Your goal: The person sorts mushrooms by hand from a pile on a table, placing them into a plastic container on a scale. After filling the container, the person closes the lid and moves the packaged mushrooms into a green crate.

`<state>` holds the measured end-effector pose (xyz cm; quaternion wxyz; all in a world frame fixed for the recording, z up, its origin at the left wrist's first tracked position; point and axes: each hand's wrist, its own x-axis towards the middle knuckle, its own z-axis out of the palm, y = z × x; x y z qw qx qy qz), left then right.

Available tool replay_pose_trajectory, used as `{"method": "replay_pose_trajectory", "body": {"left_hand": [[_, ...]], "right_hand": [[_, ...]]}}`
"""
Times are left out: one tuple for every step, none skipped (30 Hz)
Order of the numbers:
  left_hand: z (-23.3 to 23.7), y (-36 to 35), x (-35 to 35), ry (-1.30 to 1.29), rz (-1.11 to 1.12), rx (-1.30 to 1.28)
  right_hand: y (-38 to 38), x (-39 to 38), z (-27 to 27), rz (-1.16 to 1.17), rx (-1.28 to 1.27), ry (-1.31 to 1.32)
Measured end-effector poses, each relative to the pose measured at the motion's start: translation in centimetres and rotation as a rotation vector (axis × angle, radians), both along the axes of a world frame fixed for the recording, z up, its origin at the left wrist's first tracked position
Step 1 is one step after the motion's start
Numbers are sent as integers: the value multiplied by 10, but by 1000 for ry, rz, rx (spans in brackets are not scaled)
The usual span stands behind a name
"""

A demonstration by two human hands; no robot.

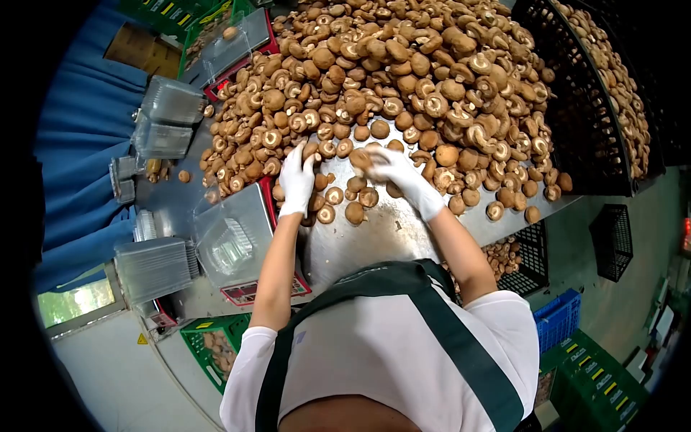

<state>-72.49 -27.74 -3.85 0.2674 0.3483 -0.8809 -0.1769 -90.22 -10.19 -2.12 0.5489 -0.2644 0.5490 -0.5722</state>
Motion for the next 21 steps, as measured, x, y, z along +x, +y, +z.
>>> {"method": "replay_pose_trajectory", "body": {"left_hand": [[7,16,7,103,13,85],[23,38,12,152,-52,162],[36,62,18,199,-116,242],[37,87,26,107,-192,363],[37,109,33,13,-266,485],[29,128,38,-14,-426,415],[17,143,42,-41,-585,340],[4,156,45,-19,-581,336],[-8,166,48,4,-577,332],[-1,167,50,-113,-560,462],[6,166,51,-110,-559,468],[11,162,51,-86,-564,452],[14,158,53,-62,-569,435],[15,151,58,-65,-527,435],[6,141,63,-95,-443,409],[13,129,67,-96,-375,355],[8,119,73,-39,-237,347],[15,106,76,-53,-162,332],[11,93,81,-92,-55,333],[14,84,83,-138,52,316],[7,74,88,-121,81,291]], "right_hand": [[25,5,-1,10,-92,-242],[47,11,-13,29,-124,-421],[65,20,-27,48,-155,-601],[77,30,-29,61,-120,-605],[88,39,-31,75,-83,-609],[102,49,-44,84,-44,-615],[105,64,-34,32,-46,-581],[112,65,-44,85,21,-491],[118,65,-54,138,88,-400],[120,65,-35,126,138,-339],[124,61,-22,127,144,-339],[130,53,-12,231,178,-266],[139,47,-9,336,211,-192],[153,41,-18,326,166,-33],[172,27,-17,344,134,143],[185,13,6,463,280,190],[204,0,9,529,356,339],[218,-9,25,567,410,433],[242,-22,9,568,304,593],[240,-22,30,505,491,583],[237,-21,51,437,676,569]]}}
